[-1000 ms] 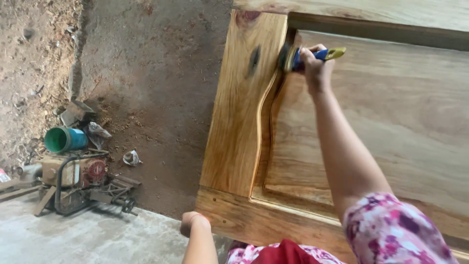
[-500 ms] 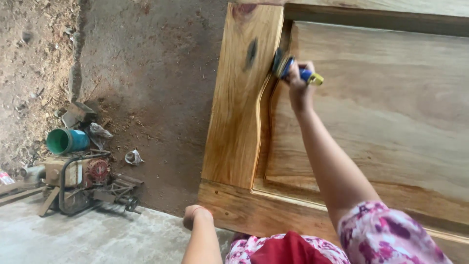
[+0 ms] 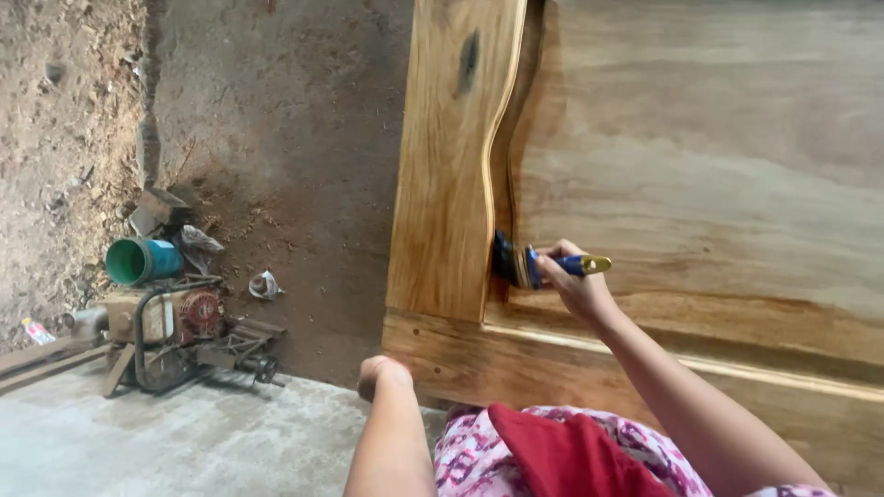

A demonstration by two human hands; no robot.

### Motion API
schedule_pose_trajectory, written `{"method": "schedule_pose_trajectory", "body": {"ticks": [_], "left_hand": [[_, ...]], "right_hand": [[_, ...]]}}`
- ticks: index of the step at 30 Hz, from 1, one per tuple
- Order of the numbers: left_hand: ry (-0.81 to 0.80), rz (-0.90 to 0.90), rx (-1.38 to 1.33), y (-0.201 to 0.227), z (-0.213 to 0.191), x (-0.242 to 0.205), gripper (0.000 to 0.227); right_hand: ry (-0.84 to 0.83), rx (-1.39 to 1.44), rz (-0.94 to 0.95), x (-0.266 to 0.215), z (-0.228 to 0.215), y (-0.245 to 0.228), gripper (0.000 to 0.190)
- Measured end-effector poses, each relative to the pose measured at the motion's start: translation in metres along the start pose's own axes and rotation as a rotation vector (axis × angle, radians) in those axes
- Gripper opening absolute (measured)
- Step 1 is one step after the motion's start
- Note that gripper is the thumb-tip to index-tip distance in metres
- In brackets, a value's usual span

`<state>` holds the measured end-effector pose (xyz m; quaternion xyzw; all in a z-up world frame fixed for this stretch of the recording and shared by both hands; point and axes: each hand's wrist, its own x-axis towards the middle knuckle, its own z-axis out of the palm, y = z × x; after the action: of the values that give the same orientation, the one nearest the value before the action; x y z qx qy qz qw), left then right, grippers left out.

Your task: Applying wood stain to a wooden door using a paintbrush.

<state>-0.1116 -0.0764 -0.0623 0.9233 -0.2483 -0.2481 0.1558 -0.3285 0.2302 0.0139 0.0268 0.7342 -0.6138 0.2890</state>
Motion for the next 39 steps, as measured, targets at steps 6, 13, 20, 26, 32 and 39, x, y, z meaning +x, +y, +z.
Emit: {"method": "schedule_pose_trajectory", "body": {"ticks": [6, 13, 20, 26, 32, 39], "left_hand": [[0.007, 0.000, 0.224, -0.004, 0.009, 0.014, 0.039], [0.020, -0.002, 0.222, -0.001, 0.011, 0.013, 0.039], [0.063, -0.022, 0.324, 0.003, 0.015, 0.009, 0.039], [0.039, -0.097, 0.388, 0.021, -0.004, -0.032, 0.044], [-0.005, -0.030, 0.469, 0.011, 0.007, -0.002, 0.043], [0.080, -0.007, 0.335, 0.011, 0.011, -0.008, 0.039]], "right_hand": [[-0.169, -0.092, 0.339, -0.026, -0.014, -0.020, 0.024], [-0.122, -0.458, -0.064, -0.050, -0.006, -0.048, 0.016], [-0.264, -0.643, 0.276, -0.051, -0.068, -0.050, 0.027], [-0.325, -0.975, 0.333, -0.064, -0.094, -0.084, 0.033], [-0.197, -0.894, -0.111, -0.074, -0.030, -0.036, 0.026], [-0.183, -0.284, -0.345, -0.099, 0.009, -0.044, 0.013]]}}
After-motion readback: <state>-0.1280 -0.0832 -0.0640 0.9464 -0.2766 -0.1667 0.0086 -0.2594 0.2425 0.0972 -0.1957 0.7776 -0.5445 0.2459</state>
